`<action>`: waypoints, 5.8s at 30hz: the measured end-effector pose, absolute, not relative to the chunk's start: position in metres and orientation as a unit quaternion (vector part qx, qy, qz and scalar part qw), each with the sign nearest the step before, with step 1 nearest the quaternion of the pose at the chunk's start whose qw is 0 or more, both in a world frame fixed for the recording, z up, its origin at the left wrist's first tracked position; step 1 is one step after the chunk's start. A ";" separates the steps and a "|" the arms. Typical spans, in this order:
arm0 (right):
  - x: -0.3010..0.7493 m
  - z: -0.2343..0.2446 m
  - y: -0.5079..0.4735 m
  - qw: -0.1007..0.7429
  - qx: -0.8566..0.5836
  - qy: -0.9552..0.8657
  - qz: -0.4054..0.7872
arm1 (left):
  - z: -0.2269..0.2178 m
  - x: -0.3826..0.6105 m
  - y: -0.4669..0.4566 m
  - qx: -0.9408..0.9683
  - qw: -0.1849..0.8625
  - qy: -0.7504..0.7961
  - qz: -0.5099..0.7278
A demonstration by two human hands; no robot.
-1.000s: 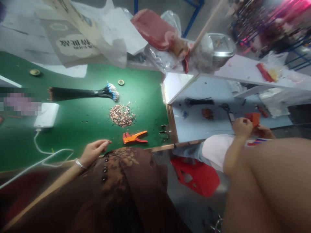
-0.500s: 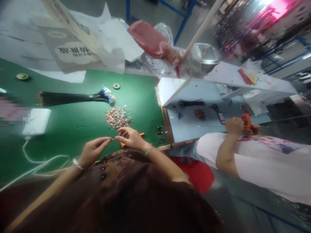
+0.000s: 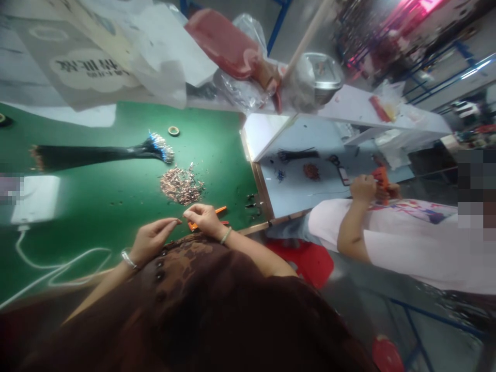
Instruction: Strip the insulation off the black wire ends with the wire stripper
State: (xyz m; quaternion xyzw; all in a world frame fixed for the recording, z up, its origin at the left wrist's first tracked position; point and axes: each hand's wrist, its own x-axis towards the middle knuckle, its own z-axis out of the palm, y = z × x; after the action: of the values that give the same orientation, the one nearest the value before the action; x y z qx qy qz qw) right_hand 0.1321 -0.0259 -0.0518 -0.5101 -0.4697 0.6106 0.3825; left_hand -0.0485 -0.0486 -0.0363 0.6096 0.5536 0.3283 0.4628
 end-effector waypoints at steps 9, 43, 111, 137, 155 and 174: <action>0.149 -0.072 -0.012 0.443 -0.580 -0.397 0.556 | -0.034 -0.060 -0.051 0.563 0.474 0.601 0.313; 0.167 -0.051 -0.033 0.325 -0.322 -0.285 0.842 | -0.025 -0.061 -0.030 0.522 0.470 0.619 0.350; 0.171 -0.033 -0.030 0.279 -0.364 -0.303 0.835 | -0.030 -0.061 -0.016 0.595 0.454 0.548 0.374; 0.177 -0.024 -0.014 0.204 -0.350 -0.420 0.812 | -0.014 -0.071 -0.002 0.771 0.289 0.504 0.262; 0.176 -0.019 -0.011 0.181 -0.374 -0.422 0.806 | -0.016 -0.067 -0.001 0.724 0.380 0.467 0.337; 0.163 -0.031 -0.021 0.224 -0.454 -0.447 0.738 | -0.018 -0.069 -0.002 0.672 0.466 0.475 0.325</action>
State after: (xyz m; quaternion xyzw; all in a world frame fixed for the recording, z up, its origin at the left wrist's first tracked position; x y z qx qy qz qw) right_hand 0.1632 -0.0211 -0.0312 -0.4536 -0.4470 0.7376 0.2245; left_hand -0.0693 -0.0019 -0.0183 0.6716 0.4752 0.3255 0.4661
